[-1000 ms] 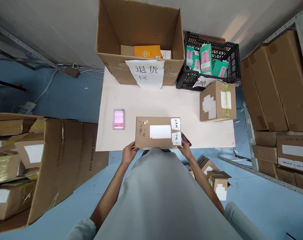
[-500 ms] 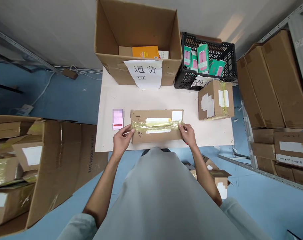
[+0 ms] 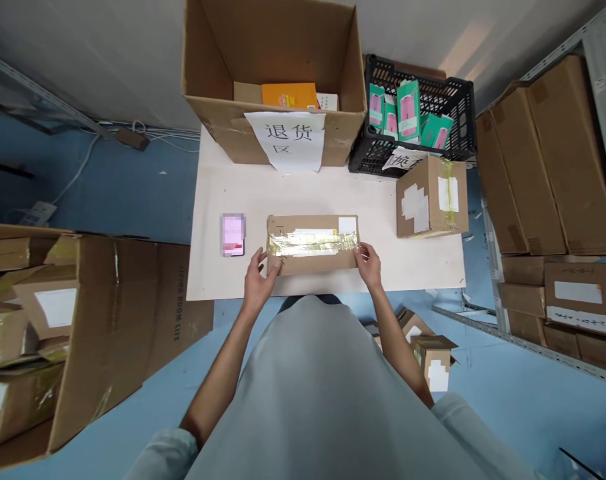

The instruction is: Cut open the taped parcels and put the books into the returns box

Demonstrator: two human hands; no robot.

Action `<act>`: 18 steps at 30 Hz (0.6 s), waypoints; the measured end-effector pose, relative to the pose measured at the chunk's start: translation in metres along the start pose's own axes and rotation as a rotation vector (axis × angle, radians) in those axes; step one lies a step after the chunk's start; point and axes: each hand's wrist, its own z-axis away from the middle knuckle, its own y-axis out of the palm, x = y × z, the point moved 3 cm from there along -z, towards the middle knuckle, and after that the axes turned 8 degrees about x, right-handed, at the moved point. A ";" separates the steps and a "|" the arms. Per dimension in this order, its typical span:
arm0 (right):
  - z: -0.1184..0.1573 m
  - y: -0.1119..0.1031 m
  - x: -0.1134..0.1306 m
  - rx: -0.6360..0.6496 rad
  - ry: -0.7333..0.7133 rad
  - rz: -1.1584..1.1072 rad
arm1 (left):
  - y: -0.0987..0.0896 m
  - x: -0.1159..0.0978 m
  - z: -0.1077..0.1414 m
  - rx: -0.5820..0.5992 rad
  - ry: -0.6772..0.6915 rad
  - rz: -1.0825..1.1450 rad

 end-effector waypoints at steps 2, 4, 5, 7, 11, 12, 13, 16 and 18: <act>-0.002 -0.005 -0.008 0.015 -0.001 -0.026 | 0.004 -0.012 0.008 0.024 0.063 -0.063; -0.003 -0.015 -0.017 0.002 0.025 -0.053 | 0.010 -0.029 0.017 0.047 0.134 -0.133; -0.003 -0.021 -0.021 -0.019 0.042 -0.064 | 0.013 -0.039 0.022 0.063 0.178 -0.163; -0.002 -0.033 -0.027 -0.079 0.069 -0.075 | 0.023 -0.059 0.032 0.103 0.275 -0.204; -0.002 -0.051 -0.034 -0.158 0.087 -0.073 | 0.044 -0.090 0.046 0.205 0.422 -0.243; -0.003 -0.054 -0.035 -0.164 0.090 -0.075 | 0.048 -0.094 0.048 0.221 0.440 -0.252; -0.004 -0.056 -0.036 -0.167 0.094 -0.077 | 0.051 -0.097 0.048 0.229 0.456 -0.259; -0.007 -0.059 -0.037 -0.161 0.110 -0.071 | 0.055 -0.097 0.048 0.233 0.483 -0.271; -0.008 -0.058 -0.036 -0.144 0.114 -0.064 | 0.052 -0.091 0.046 0.222 0.479 -0.281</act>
